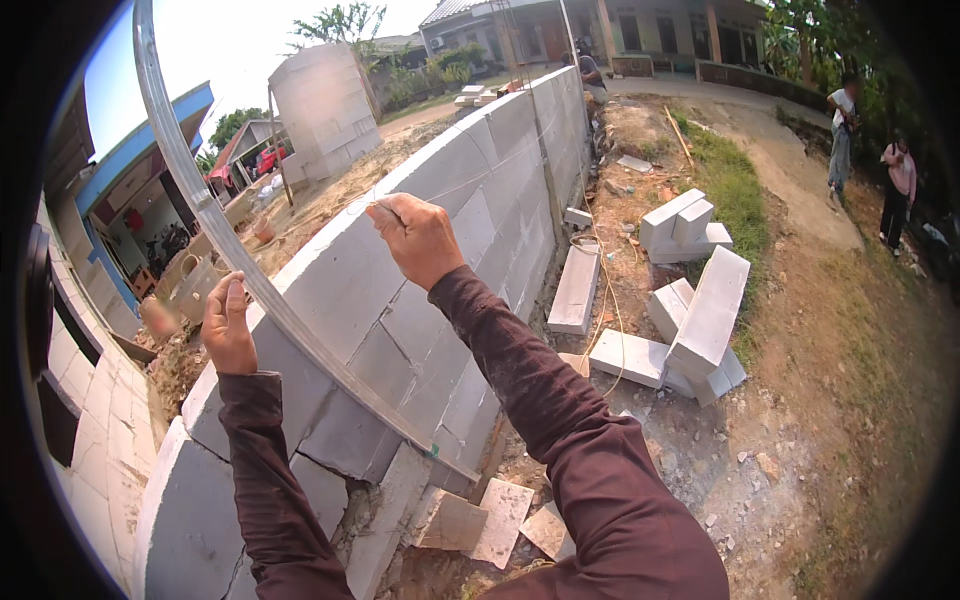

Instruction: The person applies mortar to a partially built wall and places concrete blocks to extend the structure. They use a trowel to spread mortar, position blocks, and tap them into place, repeating the process along the wall.

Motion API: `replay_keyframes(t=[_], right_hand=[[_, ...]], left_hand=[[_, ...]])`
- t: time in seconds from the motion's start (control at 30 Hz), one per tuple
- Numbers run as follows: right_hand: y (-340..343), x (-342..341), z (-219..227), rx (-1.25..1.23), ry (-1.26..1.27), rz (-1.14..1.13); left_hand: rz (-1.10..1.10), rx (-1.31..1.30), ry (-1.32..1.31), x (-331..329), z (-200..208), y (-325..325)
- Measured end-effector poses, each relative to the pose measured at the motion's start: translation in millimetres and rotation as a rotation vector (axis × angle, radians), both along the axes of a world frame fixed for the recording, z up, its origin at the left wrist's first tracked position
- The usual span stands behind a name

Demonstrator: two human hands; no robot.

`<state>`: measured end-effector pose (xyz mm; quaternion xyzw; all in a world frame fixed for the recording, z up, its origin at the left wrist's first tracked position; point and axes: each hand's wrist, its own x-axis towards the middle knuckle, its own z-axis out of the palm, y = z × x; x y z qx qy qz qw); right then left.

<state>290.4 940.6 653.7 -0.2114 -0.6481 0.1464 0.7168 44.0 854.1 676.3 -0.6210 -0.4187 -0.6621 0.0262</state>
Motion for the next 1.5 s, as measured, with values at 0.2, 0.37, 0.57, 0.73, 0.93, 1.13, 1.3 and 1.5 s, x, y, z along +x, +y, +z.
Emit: replay_keyframes(t=[0.2, 0.37, 0.57, 0.73, 0.93, 1.13, 1.3, 1.5], right_hand=[[-63, 36, -16, 0.198, -0.279, 0.137], [-70, 51, -35, 0.176, -0.459, 0.28], [-77, 64, -59, 0.128, -0.555, 0.301], [-78, 71, -87, 0.032, -0.454, 0.361], [-102, 83, -108, -0.073, -0.308, 0.353], [-94, 100, -126, -0.218, -0.302, 0.272], [-80, 76, -117, -0.047, -0.398, 0.242], [-64, 66, -108, 0.038, -0.666, 0.289]], left_hand=[[-0.234, -0.166, 0.08, 84, -45, -9], [-0.73, -0.369, -0.194, 126, -78, -3], [-0.729, -0.477, -0.612, 158, -102, -26], [-0.652, -0.445, -0.746, 182, -120, -39], [-0.413, -0.364, -0.686, 182, -144, -44], [-0.379, -0.4, -0.541, 172, -158, -44], [-0.367, -0.447, -0.403, 170, -155, -46], [-0.314, -0.371, -0.191, 153, -138, -45]])
